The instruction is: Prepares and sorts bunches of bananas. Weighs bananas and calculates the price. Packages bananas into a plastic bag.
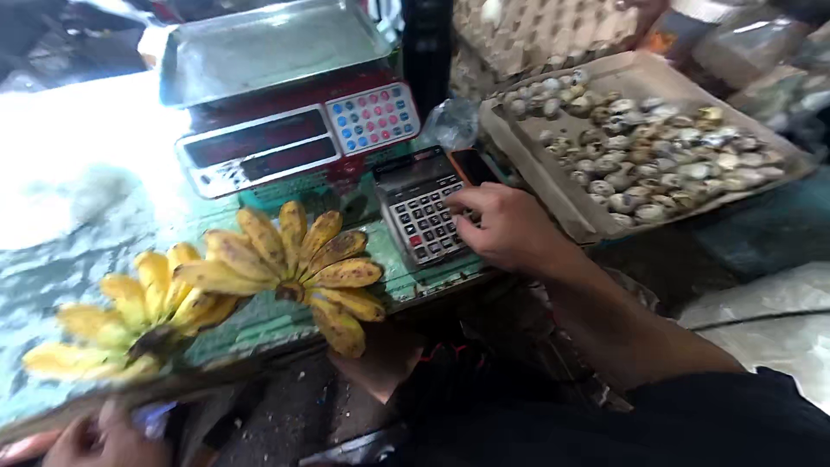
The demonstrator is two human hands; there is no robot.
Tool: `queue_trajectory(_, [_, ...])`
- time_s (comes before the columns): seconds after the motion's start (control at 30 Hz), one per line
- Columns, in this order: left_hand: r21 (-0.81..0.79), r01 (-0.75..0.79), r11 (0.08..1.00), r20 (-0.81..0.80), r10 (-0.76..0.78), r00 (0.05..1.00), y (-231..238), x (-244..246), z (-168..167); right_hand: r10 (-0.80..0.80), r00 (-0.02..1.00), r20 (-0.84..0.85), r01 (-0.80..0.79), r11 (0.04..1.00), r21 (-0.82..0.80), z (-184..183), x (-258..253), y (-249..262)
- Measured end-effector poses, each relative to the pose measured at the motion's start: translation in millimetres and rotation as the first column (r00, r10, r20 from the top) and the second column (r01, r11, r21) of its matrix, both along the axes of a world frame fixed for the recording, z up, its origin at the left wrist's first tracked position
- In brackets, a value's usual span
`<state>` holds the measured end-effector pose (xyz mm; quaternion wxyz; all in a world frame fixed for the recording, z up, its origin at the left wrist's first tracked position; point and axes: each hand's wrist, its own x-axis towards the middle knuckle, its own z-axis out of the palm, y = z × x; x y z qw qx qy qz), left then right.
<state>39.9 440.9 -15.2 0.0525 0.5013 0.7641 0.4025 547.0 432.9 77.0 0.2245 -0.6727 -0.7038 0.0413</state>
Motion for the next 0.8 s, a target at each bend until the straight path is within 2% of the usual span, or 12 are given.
queue_trajectory(0.03, [-0.125,-0.041,0.991,0.006,0.042,0.999,7,4,21,0.03,0.999,-0.033,-0.029,0.999,0.022,4,-4,3])
queue_trajectory(0.1, [-0.204,-0.076,0.976,0.058,0.09,0.994,18,19,48,0.071,0.992,-0.105,-0.066,0.997,0.043,11,-12,16])
queue_trajectory(0.23, [-0.258,-0.08,0.963,0.189,0.131,0.973,53,12,44,-0.027,0.961,-0.275,0.053,0.995,0.087,20,-10,69])
queue_trajectory(0.3, [-0.251,-0.086,0.964,0.26,0.153,0.953,64,15,41,-0.114,0.905,-0.41,0.144,0.989,0.044,20,-6,101])
queue_trajectory(0.37, [-0.16,-0.102,0.982,0.358,0.154,0.921,70,19,35,-0.162,0.839,-0.52,0.208,0.978,0.031,17,-6,131])
queue_trajectory(0.43, [0.009,-0.079,0.997,0.487,0.065,0.871,75,29,29,-0.145,0.766,-0.626,0.218,0.975,0.04,12,-11,150])
queue_trajectory(0.53, [0.22,-0.09,0.971,0.692,-0.09,0.716,91,51,30,-0.135,0.634,-0.761,0.159,0.986,-0.043,11,-4,173])
queue_trajectory(0.63, [0.282,-0.161,0.946,0.796,-0.137,0.589,96,65,35,-0.139,0.631,-0.763,0.1,0.99,-0.098,8,3,188])
queue_trajectory(0.8, [0.366,-0.376,0.851,0.882,-0.189,0.432,95,62,33,-0.143,0.713,-0.686,0.112,0.99,-0.091,2,-4,191])
